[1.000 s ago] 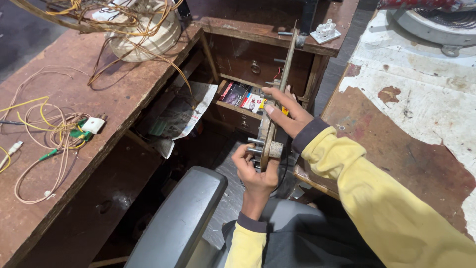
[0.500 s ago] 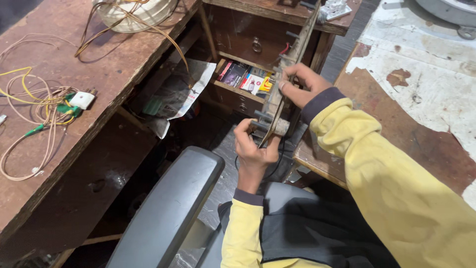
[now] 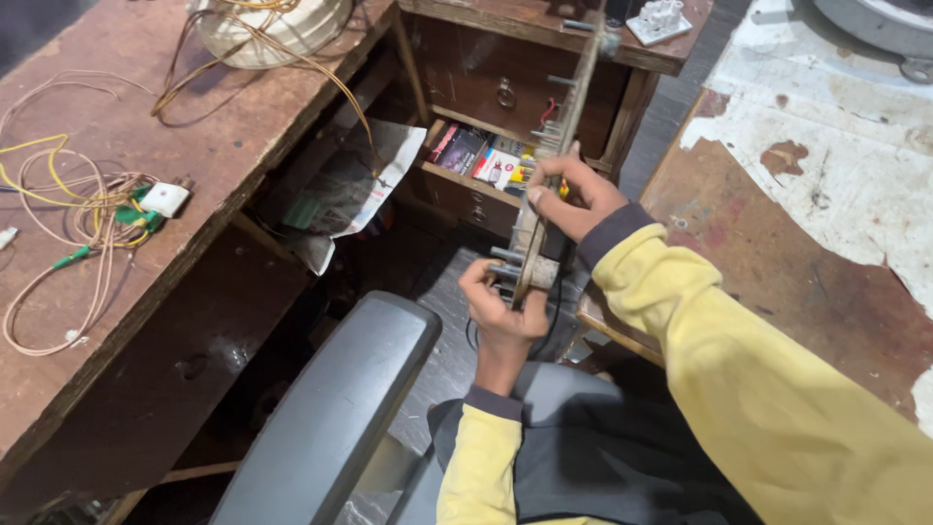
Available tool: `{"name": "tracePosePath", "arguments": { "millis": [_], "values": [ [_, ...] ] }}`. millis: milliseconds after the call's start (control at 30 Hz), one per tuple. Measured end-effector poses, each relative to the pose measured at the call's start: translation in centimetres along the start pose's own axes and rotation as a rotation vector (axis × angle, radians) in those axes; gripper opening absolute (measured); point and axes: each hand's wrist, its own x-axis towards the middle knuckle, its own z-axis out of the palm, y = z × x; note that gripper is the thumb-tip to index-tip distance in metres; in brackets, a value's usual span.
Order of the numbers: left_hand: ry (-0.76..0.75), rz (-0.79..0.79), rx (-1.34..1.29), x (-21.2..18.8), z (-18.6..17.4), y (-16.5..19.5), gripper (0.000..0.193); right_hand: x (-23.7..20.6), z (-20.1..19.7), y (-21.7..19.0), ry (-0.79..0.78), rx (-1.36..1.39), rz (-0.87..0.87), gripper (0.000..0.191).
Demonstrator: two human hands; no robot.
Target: The person uses a brush to sweep dust and debris from a metal appliance base plate and a circular metal grill on a workbench. They repeatedly brush the surfaces, lift and reposition the grill, and continue sweeping the base plate throughout the clip.
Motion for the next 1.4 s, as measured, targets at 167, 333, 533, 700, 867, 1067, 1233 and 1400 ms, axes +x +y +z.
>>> {"name": "tracePosePath", "arguments": {
  "millis": [167,333,533,700,867,1067,1233,1400],
  "values": [
    [0.030,-0.104,-0.048,0.0,0.2,0.7,0.051,-0.4,0.1,1.9,-0.028,0.078,0.057,0.016],
    [-0.010,0.112,0.140,2.1,0.1,2.4,0.053,0.8,-2.3,-0.4,-0.031,0.197,0.198,0.018],
    [0.035,0.059,0.014,1.8,0.7,2.9,0.053,0.2,-3.3,-3.6,-0.039,0.160,0.282,0.018],
    [0.023,0.062,0.038,-0.3,-0.5,1.6,0.052,-0.9,-1.2,-2.9,-0.086,0.060,0.273,0.022],
    [0.004,-0.106,0.037,-1.3,-1.2,1.1,0.052,-1.9,0.1,-1.1,-0.052,0.046,0.128,0.023],
    [0.008,0.049,0.151,0.4,-1.4,1.9,0.054,-0.7,-1.3,-2.5,-0.091,0.063,0.396,0.027],
    [0.027,0.118,0.115,1.6,-1.3,2.7,0.056,0.2,-2.5,-5.0,-0.113,0.061,0.238,0.028],
    [0.039,0.069,0.031,1.0,-1.4,2.4,0.054,0.7,-2.5,-4.0,-0.204,-0.035,0.245,0.027]
  ]
}}
